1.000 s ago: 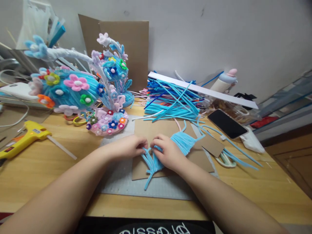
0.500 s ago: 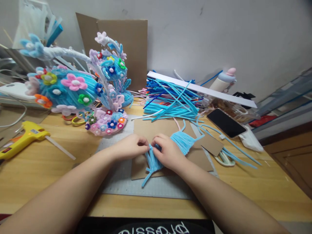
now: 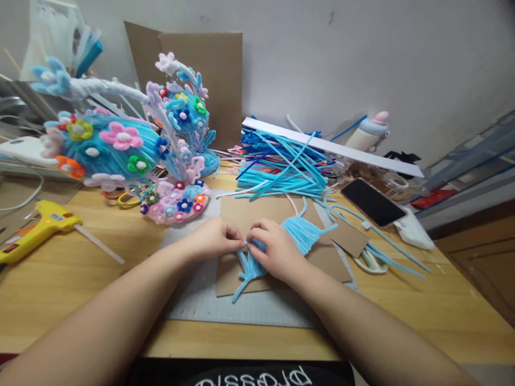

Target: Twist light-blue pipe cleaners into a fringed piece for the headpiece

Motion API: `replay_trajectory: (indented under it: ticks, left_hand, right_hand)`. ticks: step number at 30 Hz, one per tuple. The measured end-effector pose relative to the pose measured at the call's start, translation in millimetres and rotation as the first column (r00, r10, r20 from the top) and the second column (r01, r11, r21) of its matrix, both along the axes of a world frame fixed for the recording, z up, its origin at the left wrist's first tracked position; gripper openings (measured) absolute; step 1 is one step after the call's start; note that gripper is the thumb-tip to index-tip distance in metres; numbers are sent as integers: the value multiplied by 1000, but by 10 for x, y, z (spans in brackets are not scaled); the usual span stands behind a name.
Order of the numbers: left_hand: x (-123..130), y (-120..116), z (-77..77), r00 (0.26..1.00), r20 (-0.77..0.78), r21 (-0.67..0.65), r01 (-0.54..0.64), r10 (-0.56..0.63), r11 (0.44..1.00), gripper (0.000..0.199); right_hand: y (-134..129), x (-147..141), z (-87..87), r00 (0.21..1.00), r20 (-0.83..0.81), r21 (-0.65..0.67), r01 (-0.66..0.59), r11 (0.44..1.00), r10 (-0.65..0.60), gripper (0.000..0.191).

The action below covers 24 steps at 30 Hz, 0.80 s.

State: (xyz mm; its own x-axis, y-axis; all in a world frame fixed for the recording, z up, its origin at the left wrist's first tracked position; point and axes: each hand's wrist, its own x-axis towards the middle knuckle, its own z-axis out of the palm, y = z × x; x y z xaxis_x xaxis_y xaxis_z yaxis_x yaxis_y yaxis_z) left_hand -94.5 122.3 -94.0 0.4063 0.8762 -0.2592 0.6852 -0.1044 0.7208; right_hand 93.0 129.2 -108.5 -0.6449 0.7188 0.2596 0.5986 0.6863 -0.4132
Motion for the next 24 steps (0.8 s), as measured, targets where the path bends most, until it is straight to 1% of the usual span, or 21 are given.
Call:
replay_trajectory:
  ticks: [2, 4, 7, 10, 14, 17, 20, 22, 24]
  left_hand:
    - [-18, -4, 26, 999, 21, -33, 43, -43, 999, 34]
    - [-32, -10, 46, 998, 14, -41, 59, -59, 997, 31]
    - [-38, -18, 57, 1000, -16, 4, 19, -19, 1000, 25]
    - [-31, -19, 50, 1000, 16, 31, 6, -7, 999, 21]
    - [-28, -15, 33, 998, 66, 29, 20, -22, 999, 17]
    - [-15, -14, 12, 994, 107, 16, 14, -15, 1000, 16]
    - [25, -19, -11, 988, 153, 27, -19, 15, 999, 16]
    - [61, -29, -21, 985, 154, 31, -84, 78, 996, 17]
    - [94, -43, -19, 980, 127, -19, -152, 153, 988, 16]
  right_hand:
    - [8, 4, -18, 1000, -4, 1, 10, 1000, -10, 5]
    - [10, 5, -27, 1000, -9, 1, 25, 1000, -25, 6]
    - [7, 7, -27, 999, -9, 6, 36, 999, -36, 6]
    - [11, 12, -19, 999, -3, 7, 40, 999, -40, 7]
    - [22, 17, -14, 999, 0, 4, 51, 999, -51, 7]
    - [17, 12, -20, 999, -19, -6, 36, 999, -36, 7]
    - [4, 4, -25, 999, -43, -24, 8, 1000, -9, 6]
    - [-1, 1, -25, 998, -59, -36, -1, 999, -1, 7]
    - [-1, 0, -25, 998, -70, -47, 3, 999, -6, 7]
